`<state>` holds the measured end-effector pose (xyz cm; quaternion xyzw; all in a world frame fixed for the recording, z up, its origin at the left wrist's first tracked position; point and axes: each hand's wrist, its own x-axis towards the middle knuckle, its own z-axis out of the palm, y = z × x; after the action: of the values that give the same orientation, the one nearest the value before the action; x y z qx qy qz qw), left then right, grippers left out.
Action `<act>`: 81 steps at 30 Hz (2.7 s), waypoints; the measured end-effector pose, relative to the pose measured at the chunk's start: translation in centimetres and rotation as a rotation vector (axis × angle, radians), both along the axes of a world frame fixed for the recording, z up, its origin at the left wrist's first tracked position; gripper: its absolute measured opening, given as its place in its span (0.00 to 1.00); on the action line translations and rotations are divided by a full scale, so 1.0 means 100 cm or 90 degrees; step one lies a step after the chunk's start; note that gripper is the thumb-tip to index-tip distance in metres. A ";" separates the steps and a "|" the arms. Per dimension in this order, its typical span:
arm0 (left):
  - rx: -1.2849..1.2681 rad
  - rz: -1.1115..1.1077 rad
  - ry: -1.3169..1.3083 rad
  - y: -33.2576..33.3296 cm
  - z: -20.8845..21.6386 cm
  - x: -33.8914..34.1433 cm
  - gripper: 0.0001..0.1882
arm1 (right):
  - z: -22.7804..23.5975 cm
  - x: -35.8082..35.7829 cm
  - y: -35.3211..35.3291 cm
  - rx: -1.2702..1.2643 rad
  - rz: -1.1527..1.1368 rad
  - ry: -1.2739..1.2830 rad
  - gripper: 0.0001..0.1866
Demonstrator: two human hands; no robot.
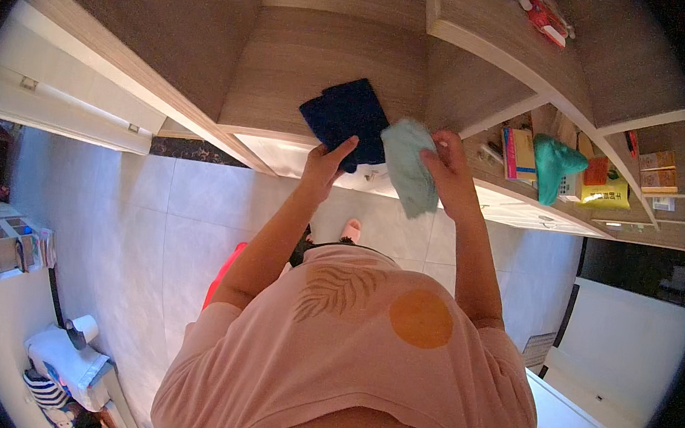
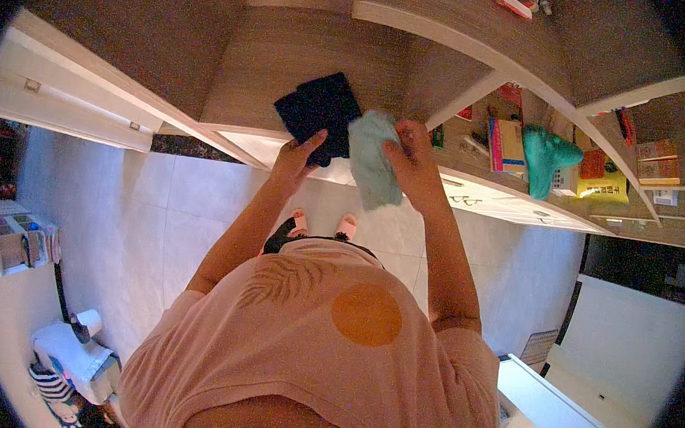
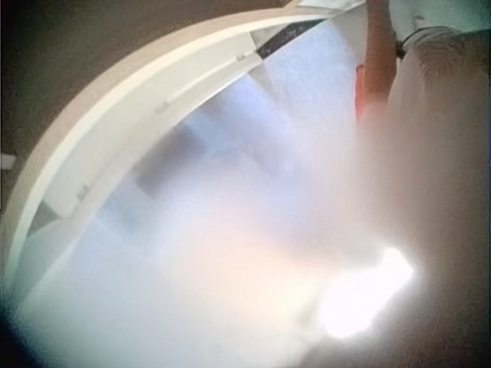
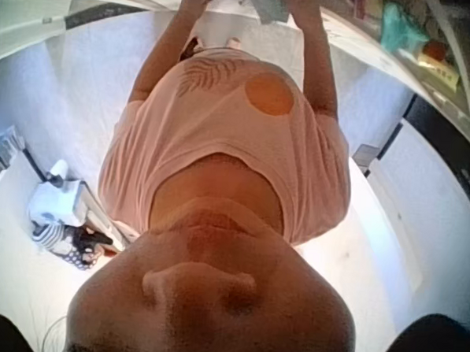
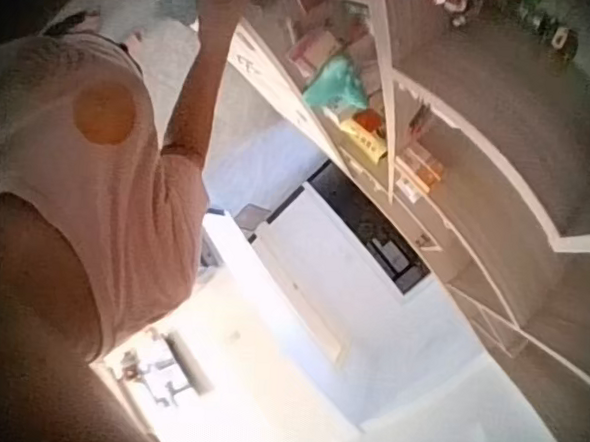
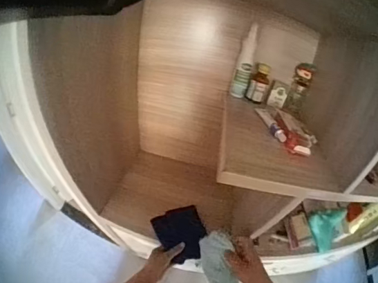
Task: The person organizes a wooden shelving unit by moving various items such as bottles, boxes, and tubes. They wipe the shelves with a cloth and rearrange the items into neat rows and stacks. The person handles multiple objects, including medicine boxes and spray bottles, to tidy the storage space.
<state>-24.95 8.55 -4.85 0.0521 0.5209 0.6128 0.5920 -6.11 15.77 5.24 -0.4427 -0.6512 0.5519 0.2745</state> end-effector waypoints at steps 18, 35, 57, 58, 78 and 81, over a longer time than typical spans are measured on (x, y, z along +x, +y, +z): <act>0.116 0.153 -0.063 -0.160 0.017 -0.086 0.28 | -0.068 -0.046 0.017 0.526 0.070 -0.463 0.23; 0.008 0.221 -0.241 -0.197 0.002 -0.094 0.26 | -0.122 -0.112 0.081 0.576 -0.181 -0.483 0.29; -0.051 0.259 -0.317 -0.238 -0.065 -0.144 0.18 | -0.147 -0.233 0.058 0.585 0.227 -0.318 0.34; -0.101 0.281 -0.318 -0.227 -0.041 -0.138 0.16 | -0.151 -0.219 0.085 0.573 0.149 -0.364 0.33; -0.134 0.515 0.096 -0.311 -0.103 -0.104 0.14 | -0.102 -0.417 0.149 0.511 0.144 -0.305 0.17; -0.076 0.500 -0.016 -0.309 -0.077 -0.104 0.14 | -0.113 -0.395 0.124 0.512 0.129 -0.168 0.17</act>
<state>-35.35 -22.34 -12.56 -0.1932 0.5289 0.7617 0.3206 -45.59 28.19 -6.10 -0.3014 -0.8840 0.2173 0.2838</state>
